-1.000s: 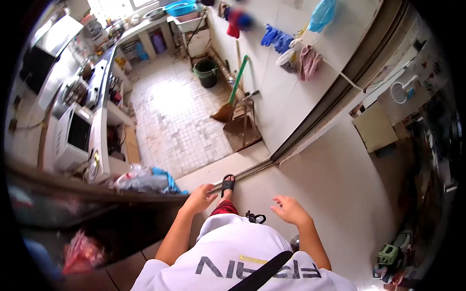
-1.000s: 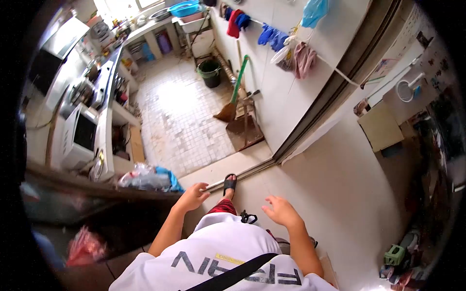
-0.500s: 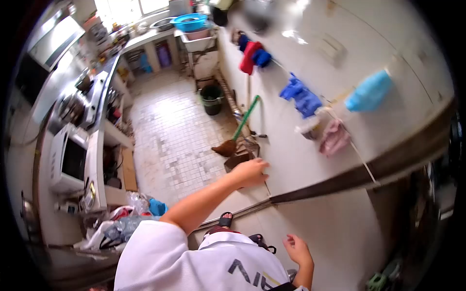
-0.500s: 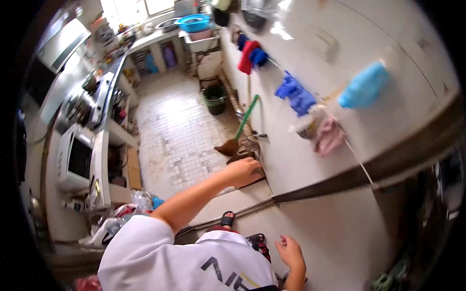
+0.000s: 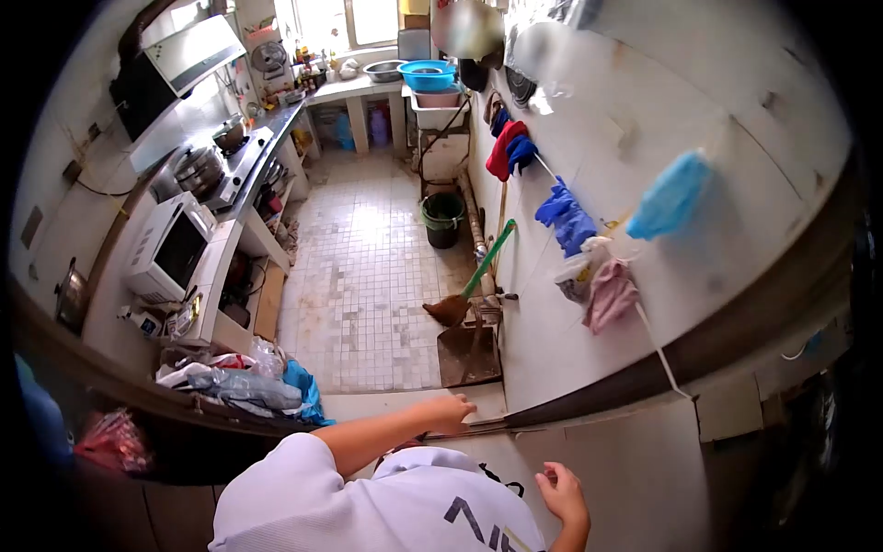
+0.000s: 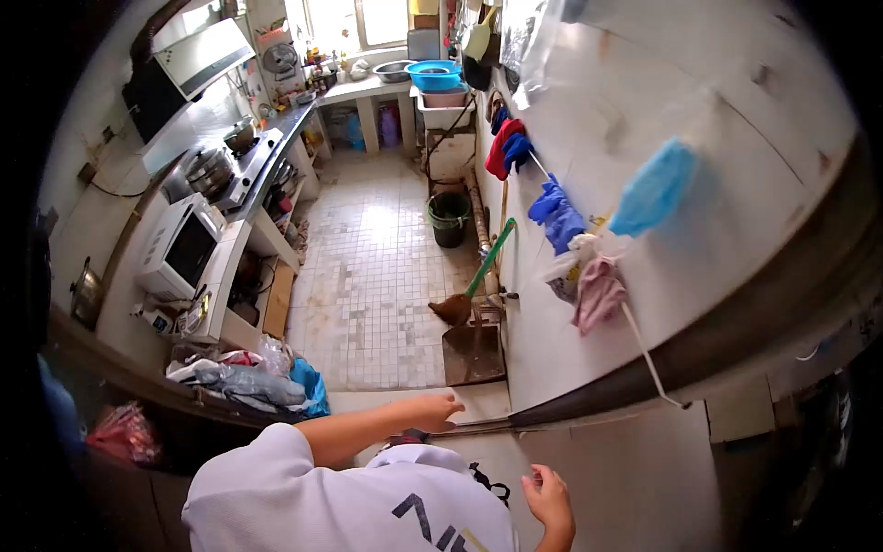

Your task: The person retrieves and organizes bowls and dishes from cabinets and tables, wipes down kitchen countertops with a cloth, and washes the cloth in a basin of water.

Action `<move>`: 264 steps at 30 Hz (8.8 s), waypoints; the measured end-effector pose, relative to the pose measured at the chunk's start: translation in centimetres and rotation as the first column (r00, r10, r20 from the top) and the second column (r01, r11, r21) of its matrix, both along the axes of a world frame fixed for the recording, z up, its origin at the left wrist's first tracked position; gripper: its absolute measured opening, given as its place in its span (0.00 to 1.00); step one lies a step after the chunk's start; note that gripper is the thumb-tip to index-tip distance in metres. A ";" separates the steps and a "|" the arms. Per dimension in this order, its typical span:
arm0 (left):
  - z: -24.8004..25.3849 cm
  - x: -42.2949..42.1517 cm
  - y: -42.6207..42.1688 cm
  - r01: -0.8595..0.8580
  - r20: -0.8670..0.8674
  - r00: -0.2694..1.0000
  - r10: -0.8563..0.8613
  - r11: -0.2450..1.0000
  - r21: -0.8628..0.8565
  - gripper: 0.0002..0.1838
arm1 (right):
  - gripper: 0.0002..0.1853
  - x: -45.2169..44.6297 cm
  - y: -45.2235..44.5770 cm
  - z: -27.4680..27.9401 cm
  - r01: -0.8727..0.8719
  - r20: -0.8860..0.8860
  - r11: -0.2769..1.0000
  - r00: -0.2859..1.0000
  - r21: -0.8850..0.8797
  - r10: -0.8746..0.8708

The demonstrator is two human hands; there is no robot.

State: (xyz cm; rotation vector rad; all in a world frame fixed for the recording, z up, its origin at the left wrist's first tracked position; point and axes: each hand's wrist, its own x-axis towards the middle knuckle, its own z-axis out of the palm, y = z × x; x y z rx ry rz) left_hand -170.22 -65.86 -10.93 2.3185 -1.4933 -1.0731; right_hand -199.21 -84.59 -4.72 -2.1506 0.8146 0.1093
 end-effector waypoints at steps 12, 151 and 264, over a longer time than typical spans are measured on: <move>4.9 -17.5 -11.6 0.272 0.001 0.962 -0.273 0.961 -0.055 0.28 | 0.22 -19.0 -9.2 1.2 0.259 -0.059 0.962 0.965 0.090 -0.254; -16.2 205.2 51.8 -0.860 0.566 -0.402 0.720 -0.509 0.037 0.51 | 0.09 247.2 30.5 -15.2 -0.116 -0.266 0.543 0.775 0.832 0.573; -14.9 211.6 60.2 -0.736 0.052 -0.439 0.897 -0.326 -0.594 0.26 | 0.11 255.4 46.6 -17.1 -0.465 -0.207 0.469 0.508 0.751 0.836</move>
